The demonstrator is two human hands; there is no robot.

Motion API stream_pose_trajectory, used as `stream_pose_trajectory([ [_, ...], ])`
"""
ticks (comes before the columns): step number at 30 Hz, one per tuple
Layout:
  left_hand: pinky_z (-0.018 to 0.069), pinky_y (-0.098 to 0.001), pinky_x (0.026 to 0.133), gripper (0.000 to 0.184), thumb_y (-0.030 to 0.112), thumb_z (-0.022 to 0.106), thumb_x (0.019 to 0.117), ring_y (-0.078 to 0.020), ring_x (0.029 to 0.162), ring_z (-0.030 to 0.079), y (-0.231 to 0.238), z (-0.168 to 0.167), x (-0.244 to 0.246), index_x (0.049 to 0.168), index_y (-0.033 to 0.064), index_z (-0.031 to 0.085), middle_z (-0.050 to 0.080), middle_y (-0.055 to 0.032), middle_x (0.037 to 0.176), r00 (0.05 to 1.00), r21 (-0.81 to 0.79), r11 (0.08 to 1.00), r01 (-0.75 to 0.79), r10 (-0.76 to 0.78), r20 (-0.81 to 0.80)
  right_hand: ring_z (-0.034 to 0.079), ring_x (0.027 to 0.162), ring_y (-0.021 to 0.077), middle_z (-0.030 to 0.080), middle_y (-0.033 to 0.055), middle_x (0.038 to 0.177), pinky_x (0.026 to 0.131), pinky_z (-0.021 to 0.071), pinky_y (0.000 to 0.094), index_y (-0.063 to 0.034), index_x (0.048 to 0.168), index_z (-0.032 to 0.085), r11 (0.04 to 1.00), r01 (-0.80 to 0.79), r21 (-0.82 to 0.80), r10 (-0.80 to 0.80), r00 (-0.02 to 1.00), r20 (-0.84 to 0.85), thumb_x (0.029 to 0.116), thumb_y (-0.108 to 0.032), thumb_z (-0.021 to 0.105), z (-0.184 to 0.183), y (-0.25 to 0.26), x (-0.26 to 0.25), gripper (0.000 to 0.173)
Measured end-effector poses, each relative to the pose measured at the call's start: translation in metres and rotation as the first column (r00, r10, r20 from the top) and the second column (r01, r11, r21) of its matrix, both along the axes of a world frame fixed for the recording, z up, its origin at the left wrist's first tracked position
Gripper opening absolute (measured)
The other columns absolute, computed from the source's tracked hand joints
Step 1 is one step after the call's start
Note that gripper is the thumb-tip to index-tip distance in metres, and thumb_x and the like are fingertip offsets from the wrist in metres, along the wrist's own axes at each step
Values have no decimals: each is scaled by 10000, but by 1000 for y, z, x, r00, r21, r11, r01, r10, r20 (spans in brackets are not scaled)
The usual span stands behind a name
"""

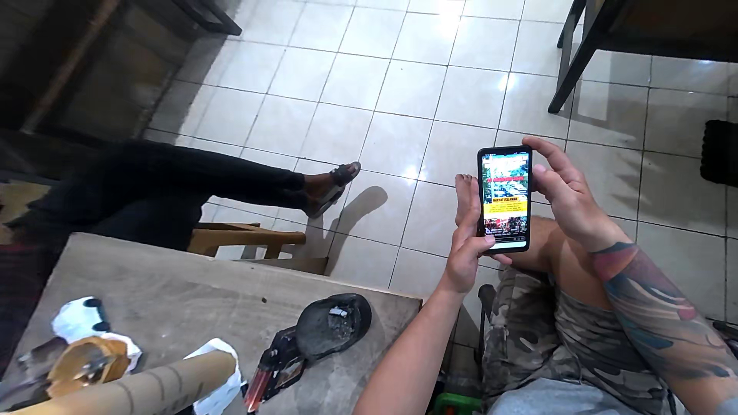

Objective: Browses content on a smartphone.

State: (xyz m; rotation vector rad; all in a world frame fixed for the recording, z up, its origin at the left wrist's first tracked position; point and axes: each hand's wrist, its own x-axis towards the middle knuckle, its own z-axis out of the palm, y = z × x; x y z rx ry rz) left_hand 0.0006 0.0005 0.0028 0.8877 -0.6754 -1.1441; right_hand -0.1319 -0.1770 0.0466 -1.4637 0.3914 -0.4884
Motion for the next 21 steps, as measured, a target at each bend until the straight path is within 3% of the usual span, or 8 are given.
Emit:
stream_pose_trajectory([
  [14,621,-446,590,796,153,452,954,-283,1023,682,0,2,0,1640,384,120,390,-116,1568,1000,6,1000,-2,2,-2,718,913,211,702,113,1146,780,618,364,-266,1586,316,1000,-15,10,14,1000,4,1112,-260,324,1,0,-1,474],
  [21,623,-448,598,795,154,450,957,-287,1039,678,0,1,0,1641,381,114,385,-121,1570,1000,-2,1000,3,-3,-7,718,886,216,707,117,1124,751,618,361,-259,1587,310,1000,-23,21,23,1000,14,1107,-243,322,0,0,-1,480],
])
